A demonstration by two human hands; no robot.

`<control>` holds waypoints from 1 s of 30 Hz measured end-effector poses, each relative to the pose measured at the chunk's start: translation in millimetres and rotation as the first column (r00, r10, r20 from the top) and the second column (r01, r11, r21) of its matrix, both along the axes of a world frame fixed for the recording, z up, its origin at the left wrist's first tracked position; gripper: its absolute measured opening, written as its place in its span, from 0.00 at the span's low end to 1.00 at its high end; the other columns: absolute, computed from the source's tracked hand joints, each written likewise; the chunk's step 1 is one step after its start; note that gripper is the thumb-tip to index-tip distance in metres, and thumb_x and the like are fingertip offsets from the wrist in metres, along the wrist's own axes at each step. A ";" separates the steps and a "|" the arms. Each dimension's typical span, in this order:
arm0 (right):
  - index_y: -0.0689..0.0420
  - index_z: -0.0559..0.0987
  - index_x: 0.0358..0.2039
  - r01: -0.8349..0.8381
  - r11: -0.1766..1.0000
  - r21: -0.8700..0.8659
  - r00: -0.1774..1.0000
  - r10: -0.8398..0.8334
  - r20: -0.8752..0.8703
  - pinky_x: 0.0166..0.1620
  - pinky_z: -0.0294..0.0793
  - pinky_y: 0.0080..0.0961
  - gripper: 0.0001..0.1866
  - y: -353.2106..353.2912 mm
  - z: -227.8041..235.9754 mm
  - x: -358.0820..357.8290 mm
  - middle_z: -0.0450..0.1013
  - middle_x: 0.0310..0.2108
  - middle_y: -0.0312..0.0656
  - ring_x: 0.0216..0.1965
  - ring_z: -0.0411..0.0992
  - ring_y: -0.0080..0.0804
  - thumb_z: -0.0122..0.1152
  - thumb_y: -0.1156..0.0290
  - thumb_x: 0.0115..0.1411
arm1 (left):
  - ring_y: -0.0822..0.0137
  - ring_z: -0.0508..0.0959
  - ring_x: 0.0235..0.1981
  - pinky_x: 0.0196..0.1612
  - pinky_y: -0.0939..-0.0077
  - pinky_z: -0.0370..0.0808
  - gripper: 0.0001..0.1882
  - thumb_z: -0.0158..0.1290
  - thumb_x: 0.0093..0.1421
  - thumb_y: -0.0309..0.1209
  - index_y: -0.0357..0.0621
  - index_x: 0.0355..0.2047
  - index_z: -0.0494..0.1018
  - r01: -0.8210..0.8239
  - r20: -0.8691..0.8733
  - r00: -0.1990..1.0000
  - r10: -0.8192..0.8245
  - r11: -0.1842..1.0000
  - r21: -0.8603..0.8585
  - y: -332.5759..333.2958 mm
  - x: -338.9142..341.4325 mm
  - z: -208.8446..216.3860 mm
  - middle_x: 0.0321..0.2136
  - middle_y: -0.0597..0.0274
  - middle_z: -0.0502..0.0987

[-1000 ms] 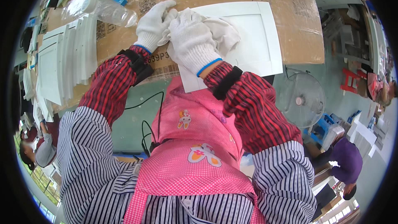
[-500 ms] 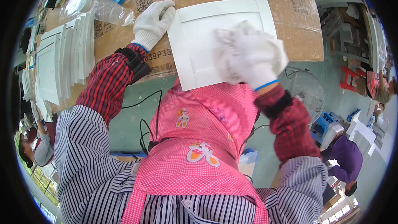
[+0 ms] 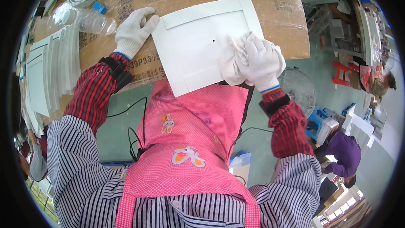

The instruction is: The person is cleaning a white cabinet door panel using a cloth in a furniture manufacturing facility.

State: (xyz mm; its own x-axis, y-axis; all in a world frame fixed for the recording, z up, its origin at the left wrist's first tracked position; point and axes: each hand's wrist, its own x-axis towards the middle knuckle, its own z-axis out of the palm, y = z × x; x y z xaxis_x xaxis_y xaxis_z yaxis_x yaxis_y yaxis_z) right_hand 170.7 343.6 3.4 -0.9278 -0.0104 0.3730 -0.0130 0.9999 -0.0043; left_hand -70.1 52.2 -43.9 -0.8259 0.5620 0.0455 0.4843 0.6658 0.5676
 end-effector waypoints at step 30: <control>0.51 0.83 0.47 0.817 0.561 -0.136 0.566 -0.824 0.002 0.47 0.80 0.50 0.24 110.7 -42.7 27.4 0.79 0.43 0.50 0.44 0.80 0.53 0.65 0.43 0.63 | 0.61 0.85 0.33 0.43 0.71 0.81 0.33 0.49 0.71 0.56 0.34 0.54 0.75 -0.145 0.918 0.394 0.043 0.989 0.016 -11.6 189.8 31.9 0.41 0.50 0.83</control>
State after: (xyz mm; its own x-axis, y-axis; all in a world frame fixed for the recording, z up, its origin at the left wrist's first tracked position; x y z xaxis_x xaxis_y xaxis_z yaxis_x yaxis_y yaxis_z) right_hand 198.1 454.3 -39.3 -0.4924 0.7883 0.3690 0.8088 0.5710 -0.1405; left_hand 119.7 40.5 -12.0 -0.4479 0.5144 -0.7313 -0.4206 0.6005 0.6801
